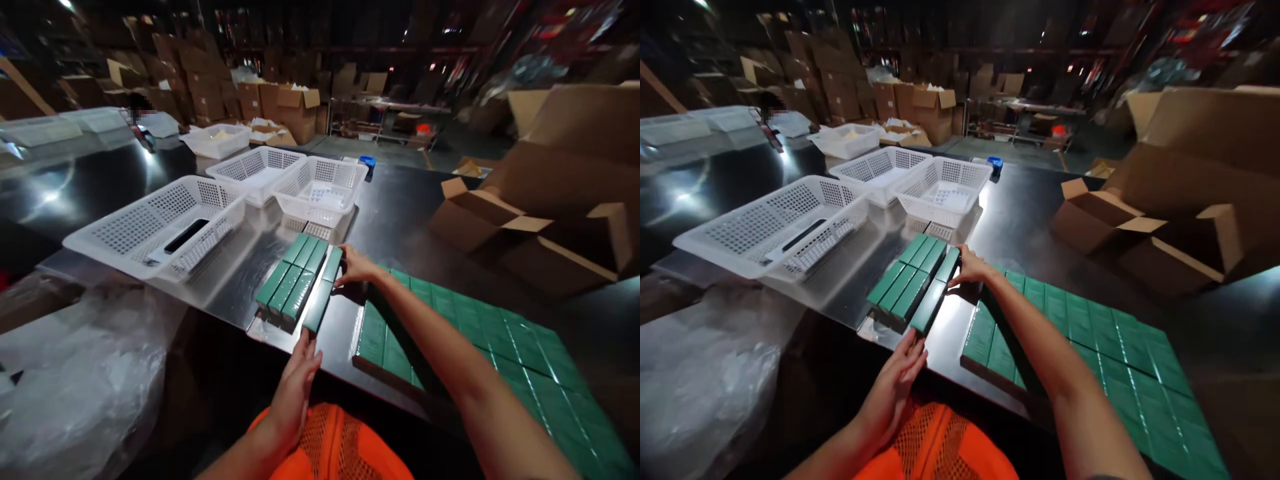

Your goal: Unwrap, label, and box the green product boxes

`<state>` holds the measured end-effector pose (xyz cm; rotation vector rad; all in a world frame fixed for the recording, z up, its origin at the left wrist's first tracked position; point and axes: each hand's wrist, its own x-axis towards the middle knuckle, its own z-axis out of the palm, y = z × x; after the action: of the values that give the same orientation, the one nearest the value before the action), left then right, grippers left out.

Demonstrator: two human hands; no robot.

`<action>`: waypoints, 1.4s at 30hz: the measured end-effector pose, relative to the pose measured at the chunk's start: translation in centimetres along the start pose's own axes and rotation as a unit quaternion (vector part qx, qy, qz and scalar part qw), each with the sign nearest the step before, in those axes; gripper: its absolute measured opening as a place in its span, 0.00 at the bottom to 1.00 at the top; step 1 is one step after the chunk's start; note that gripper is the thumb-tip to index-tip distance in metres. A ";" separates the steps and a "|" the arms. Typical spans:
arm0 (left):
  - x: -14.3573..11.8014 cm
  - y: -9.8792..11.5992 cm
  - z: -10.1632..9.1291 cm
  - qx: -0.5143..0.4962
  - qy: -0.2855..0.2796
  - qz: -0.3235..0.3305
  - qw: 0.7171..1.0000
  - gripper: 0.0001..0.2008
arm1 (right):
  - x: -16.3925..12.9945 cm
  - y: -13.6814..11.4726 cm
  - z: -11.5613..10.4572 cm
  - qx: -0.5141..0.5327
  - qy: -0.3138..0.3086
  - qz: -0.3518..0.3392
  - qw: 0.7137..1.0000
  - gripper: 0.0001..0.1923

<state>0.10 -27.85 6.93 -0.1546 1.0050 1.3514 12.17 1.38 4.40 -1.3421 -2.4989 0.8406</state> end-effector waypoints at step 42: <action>3.3 -2.0 0.3 -0.134 0.018 0.046 0.990 0.30 | -2.7 3.3 -4.5 0.018 -0.020 -0.030 0.999 0.45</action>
<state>1.56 -25.86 4.01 -0.3384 0.8651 1.5708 17.84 2.36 6.52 -1.2453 -2.5273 0.9056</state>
